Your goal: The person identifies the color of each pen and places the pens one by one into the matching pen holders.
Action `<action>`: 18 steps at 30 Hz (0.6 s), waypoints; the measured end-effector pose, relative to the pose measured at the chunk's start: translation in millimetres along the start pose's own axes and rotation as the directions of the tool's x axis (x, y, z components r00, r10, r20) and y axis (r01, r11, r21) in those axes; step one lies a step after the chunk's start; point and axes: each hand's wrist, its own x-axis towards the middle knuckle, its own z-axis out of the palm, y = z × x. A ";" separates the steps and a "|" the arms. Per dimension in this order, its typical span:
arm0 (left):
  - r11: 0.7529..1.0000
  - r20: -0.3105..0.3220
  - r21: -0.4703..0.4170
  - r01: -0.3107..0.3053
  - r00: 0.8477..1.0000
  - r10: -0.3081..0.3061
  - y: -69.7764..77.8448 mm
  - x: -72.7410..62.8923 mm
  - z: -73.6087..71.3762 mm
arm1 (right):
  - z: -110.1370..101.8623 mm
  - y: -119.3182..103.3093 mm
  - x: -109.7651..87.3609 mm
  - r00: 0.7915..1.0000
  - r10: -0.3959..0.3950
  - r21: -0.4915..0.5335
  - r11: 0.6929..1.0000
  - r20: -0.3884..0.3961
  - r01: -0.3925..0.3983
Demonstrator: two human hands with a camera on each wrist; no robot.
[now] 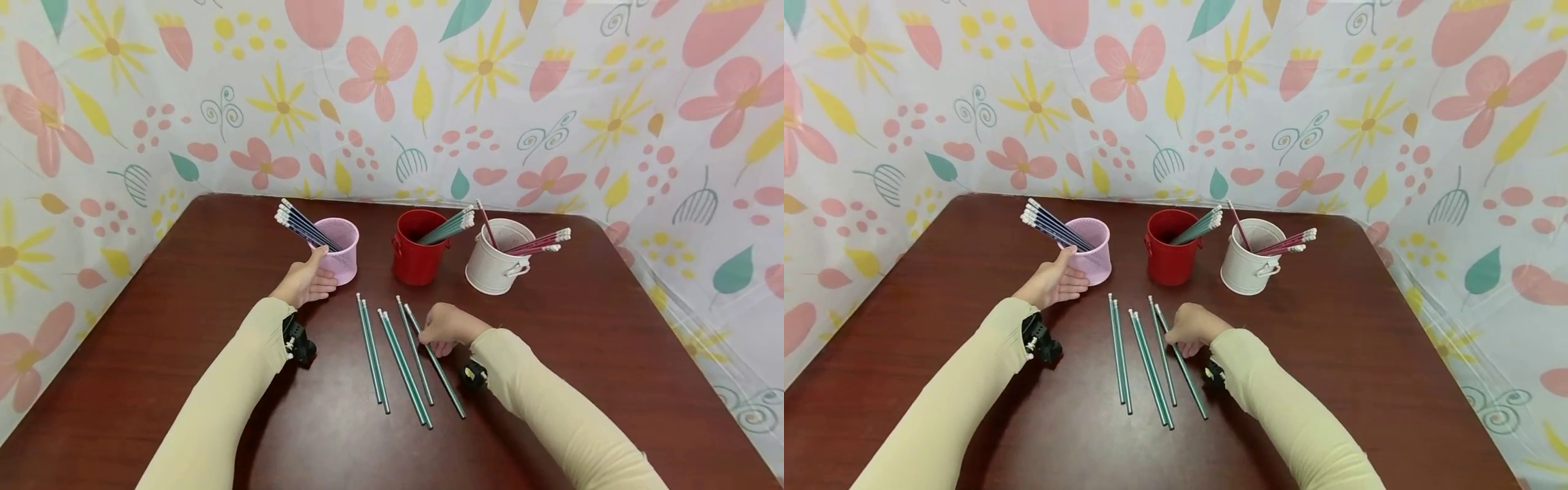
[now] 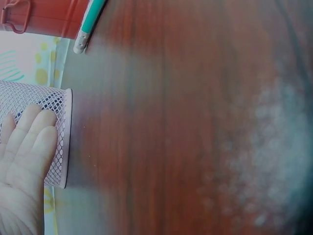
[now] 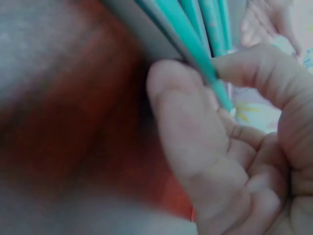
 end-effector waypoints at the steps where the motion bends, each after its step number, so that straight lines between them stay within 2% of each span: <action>1: 1.000 -0.005 -0.003 -0.003 1.000 0.003 -0.7 0.1 0.5 | -1.8 1.1 0.1 1.000 -0.030 0.037 0.999 -0.004 0.030; 5: 1.000 -0.013 -0.009 -0.009 1.000 0.009 -3.3 0.4 4.7 | -18.1 0.3 -6.8 0.987 -0.154 0.171 0.973 -0.037 0.158; 9: 1.000 -0.005 -0.013 -0.007 1.000 0.007 -5.1 0.5 8.2 | -40.8 -3.1 -17.7 0.954 -0.284 0.300 0.905 -0.100 0.301; 11: 1.000 -0.006 -0.010 -0.013 1.000 0.013 -5.1 -0.6 7.2 | -50.3 -6.3 -21.6 0.928 -0.348 0.348 0.860 -0.136 0.374; 13: 1.000 -0.013 -0.003 -0.019 1.000 0.019 -4.0 -2.1 5.0 | -57.2 -11.6 -25.6 0.892 -0.411 0.348 0.822 -0.187 0.452; 18: 1.000 -0.017 0.014 -0.018 1.000 0.018 -0.4 -3.7 1.6 | -74.6 -33.7 -39.1 0.798 -0.510 0.245 0.769 -0.320 0.590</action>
